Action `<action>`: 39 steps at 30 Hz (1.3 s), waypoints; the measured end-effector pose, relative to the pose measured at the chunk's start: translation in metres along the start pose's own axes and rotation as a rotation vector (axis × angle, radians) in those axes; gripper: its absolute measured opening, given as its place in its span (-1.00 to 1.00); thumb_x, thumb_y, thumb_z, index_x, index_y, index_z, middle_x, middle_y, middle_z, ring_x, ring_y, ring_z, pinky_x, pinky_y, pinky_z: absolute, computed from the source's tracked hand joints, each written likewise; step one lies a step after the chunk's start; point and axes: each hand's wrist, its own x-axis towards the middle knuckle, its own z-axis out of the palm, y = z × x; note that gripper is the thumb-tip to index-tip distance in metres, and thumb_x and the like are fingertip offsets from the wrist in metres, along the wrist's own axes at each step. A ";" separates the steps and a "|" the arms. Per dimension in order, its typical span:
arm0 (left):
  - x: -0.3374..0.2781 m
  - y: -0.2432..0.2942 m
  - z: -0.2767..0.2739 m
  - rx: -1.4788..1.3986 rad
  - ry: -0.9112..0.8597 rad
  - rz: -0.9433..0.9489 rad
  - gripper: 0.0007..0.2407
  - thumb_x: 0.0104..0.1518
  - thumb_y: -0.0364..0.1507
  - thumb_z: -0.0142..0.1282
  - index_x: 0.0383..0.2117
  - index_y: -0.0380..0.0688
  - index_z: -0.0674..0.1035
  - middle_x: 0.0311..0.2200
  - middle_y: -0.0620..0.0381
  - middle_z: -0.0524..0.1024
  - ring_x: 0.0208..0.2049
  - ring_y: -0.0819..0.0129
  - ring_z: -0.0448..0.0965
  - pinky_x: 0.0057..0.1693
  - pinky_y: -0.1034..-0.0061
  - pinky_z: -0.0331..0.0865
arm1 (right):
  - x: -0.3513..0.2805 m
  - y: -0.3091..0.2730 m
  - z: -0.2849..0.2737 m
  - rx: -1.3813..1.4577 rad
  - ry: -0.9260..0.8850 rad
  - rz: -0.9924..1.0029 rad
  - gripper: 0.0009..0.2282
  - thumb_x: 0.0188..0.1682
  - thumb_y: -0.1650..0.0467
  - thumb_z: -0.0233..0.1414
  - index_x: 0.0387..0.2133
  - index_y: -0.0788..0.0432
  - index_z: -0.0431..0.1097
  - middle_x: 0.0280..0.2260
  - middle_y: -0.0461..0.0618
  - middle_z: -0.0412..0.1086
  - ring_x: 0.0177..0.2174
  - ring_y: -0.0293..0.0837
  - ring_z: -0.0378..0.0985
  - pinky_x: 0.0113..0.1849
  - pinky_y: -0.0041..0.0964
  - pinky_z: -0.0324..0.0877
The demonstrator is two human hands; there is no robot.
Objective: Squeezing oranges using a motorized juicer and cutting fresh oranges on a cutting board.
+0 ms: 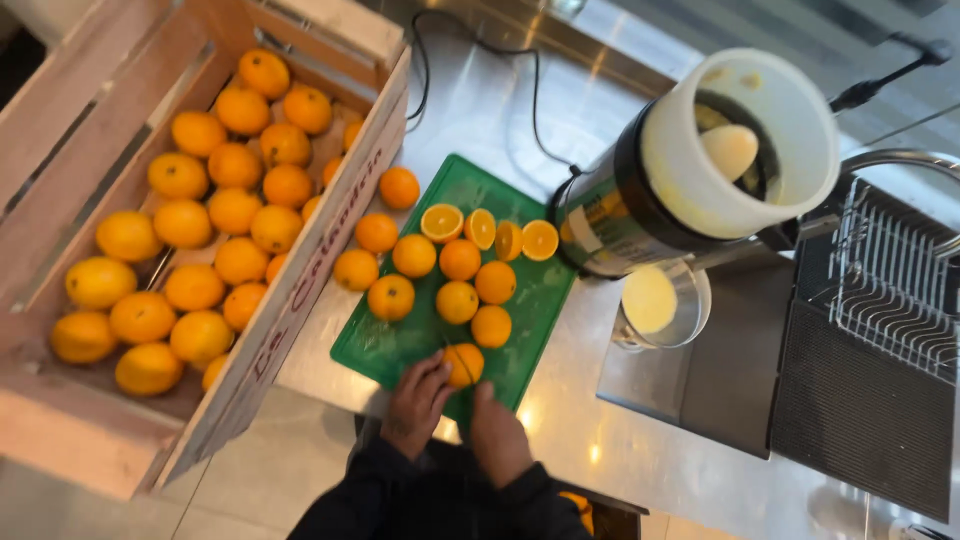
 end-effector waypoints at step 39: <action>0.059 0.006 -0.079 -0.115 -0.036 -0.144 -0.27 -0.18 -0.46 0.49 0.21 -0.30 0.33 0.12 -0.24 0.33 0.14 -0.07 0.38 0.19 0.29 0.33 | -0.002 -0.083 -0.060 0.205 0.132 -0.081 -0.90 0.10 0.44 -0.15 -0.27 0.25 0.11 -0.55 0.30 0.44 -0.49 0.32 0.55 -0.50 0.18 0.40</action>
